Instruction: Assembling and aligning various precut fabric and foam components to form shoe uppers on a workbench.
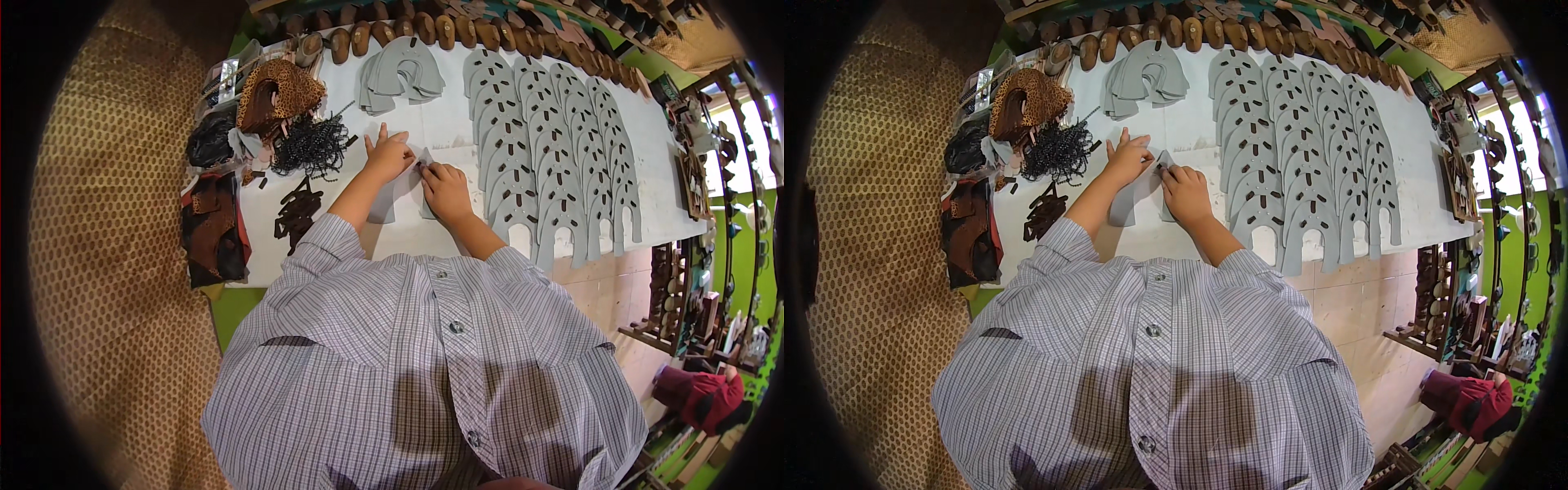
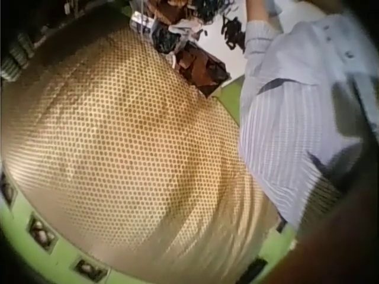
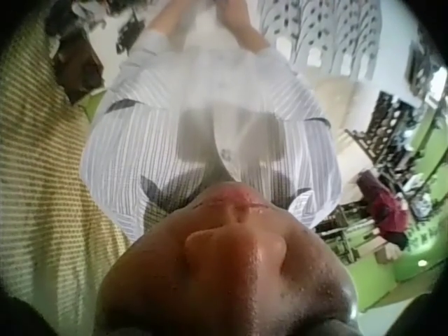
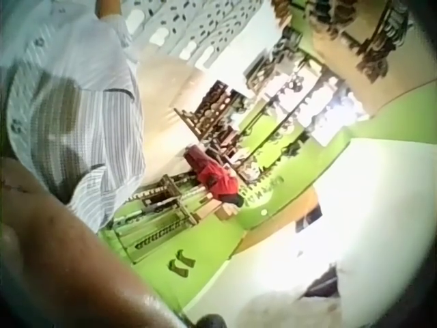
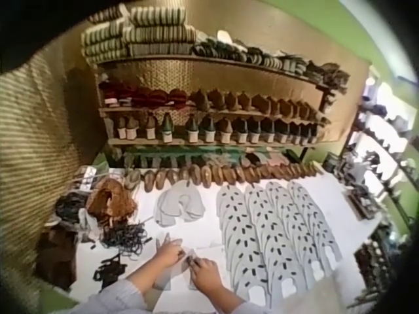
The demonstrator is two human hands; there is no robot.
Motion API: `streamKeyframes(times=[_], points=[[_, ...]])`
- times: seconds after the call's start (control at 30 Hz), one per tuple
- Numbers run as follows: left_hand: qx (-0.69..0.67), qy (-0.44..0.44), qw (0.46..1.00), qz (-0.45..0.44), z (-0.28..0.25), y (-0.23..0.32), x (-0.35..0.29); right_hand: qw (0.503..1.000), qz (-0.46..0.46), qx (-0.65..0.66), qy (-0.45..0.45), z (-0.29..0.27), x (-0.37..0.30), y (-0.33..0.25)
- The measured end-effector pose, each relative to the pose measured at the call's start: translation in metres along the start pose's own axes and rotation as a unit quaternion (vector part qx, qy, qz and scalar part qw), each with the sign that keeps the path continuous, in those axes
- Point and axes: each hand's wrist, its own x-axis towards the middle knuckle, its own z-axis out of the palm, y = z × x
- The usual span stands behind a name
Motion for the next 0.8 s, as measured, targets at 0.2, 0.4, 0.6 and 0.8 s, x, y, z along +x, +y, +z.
streamKeyframes(times=[0.2,0.4,0.6,0.8], points=[[0.061,0.013,0.998,0.023,-0.012,0.016,-0.005,1.0,0.003,0.018,0.02,-0.001,0.0,0.001],[0.07,0.015,0.997,0.021,-0.016,0.019,-0.006,1.0,0.003,0.018,0.015,-0.003,0.001,-0.001],[0.061,0.02,0.997,0.032,-0.013,0.01,-0.002,1.0,0.008,0.025,0.01,-0.007,0.001,-0.003],[0.067,0.018,0.997,0.022,-0.009,0.002,0.0,1.0,0.003,0.017,0.007,-0.008,0.001,-0.004]])
